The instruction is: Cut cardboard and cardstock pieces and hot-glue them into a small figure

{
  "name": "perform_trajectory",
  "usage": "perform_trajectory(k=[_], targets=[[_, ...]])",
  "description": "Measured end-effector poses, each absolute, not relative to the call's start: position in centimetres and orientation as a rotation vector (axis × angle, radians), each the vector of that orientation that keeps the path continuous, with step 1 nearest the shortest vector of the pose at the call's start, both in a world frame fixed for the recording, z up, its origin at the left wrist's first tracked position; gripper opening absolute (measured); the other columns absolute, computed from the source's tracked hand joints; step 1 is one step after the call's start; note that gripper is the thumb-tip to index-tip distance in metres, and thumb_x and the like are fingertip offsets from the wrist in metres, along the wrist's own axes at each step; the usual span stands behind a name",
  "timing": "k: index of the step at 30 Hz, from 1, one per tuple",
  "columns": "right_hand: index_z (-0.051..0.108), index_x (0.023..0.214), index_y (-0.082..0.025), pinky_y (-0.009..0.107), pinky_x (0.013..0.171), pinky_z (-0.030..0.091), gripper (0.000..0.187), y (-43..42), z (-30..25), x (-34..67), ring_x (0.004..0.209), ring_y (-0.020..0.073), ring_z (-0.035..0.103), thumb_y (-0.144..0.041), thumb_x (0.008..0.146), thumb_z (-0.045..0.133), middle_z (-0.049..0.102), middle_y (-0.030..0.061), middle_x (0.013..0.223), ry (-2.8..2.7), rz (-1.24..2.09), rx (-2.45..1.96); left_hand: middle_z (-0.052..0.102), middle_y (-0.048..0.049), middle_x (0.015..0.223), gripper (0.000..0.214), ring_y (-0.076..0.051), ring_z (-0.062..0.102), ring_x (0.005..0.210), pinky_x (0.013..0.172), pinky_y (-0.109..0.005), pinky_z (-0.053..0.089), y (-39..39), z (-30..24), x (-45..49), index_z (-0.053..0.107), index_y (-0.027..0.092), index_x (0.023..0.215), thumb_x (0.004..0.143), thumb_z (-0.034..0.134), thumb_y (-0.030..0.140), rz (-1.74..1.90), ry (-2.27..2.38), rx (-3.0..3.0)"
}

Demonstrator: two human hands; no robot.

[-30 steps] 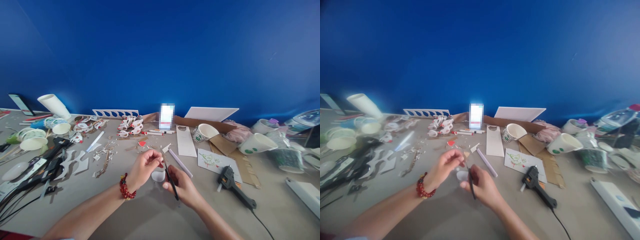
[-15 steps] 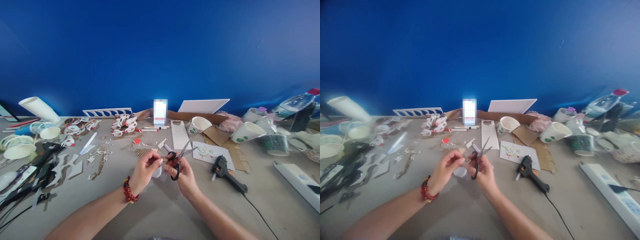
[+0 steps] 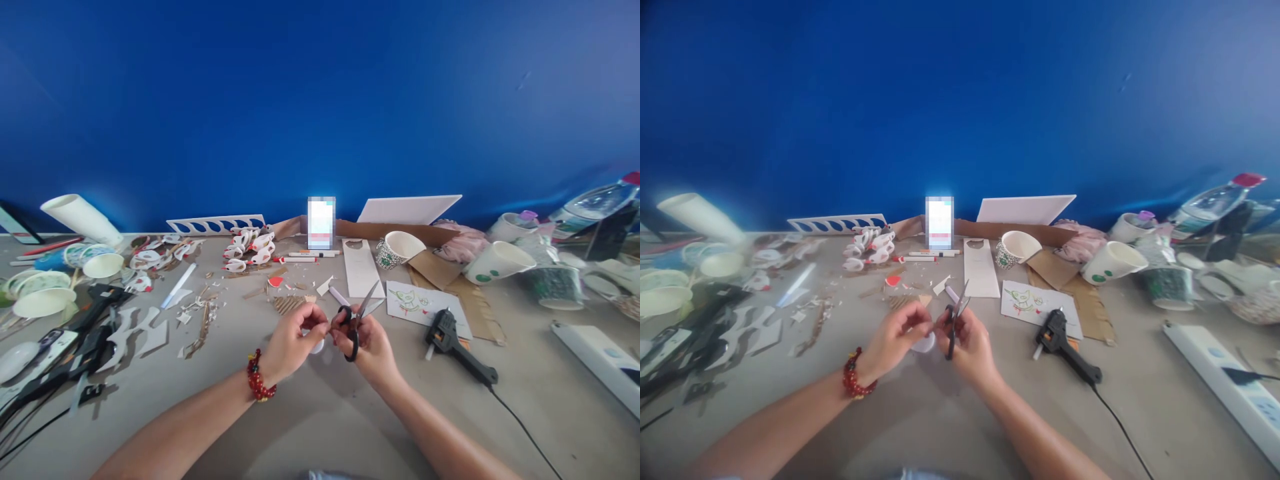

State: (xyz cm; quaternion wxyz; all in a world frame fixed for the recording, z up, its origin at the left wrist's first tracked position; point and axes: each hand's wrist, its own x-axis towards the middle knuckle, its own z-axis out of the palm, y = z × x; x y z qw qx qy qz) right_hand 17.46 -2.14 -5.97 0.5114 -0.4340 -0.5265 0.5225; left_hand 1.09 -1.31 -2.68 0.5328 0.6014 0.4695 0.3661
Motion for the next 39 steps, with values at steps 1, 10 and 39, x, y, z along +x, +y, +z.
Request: perform_trajectory(k=[1,10,39], targets=[[0.056,0.084,-0.019,0.022,0.056,0.044,0.02,-2.2,-6.0,17.4,0.063,0.012,0.053,-0.019,0.071,0.07,0.057,-0.0015,0.074,-1.276,1.257,-1.042,0.057,0.0004,0.071,0.011,-0.013,0.054,0.067,0.057,-0.021,0.038,-1.2,-2.7,1.0,0.056,0.018,0.077,0.083,0.059,0.026,0.863,1.135,1.452],[0.058,0.087,-0.019,0.024,0.057,0.046,0.017,-0.7,-6.4,19.1,0.065,0.0149,0.057,-0.021,0.072,0.064,0.062,0.0012,0.076,-1.379,1.195,-1.256,0.059,0.0002,0.074,0.013,-0.013,0.058,0.072,0.069,-0.023,0.045,-1.2,-2.4,0.9,0.057,0.017,0.075,0.082,0.06,0.028,1.013,1.106,1.208],[0.056,0.065,-0.016,0.022,0.048,0.03,0.059,-2.5,-4.0,17.9,0.051,0.0113,0.045,-0.075,0.07,0.063,0.059,0.0023,0.055,-1.624,1.67,-1.088,0.067,-0.0054,0.096,0.018,-0.016,0.063,0.083,0.081,-0.029,0.05,-1.5,-0.5,0.4,0.055,0.017,0.073,0.083,0.063,0.029,1.152,0.971,1.064]])
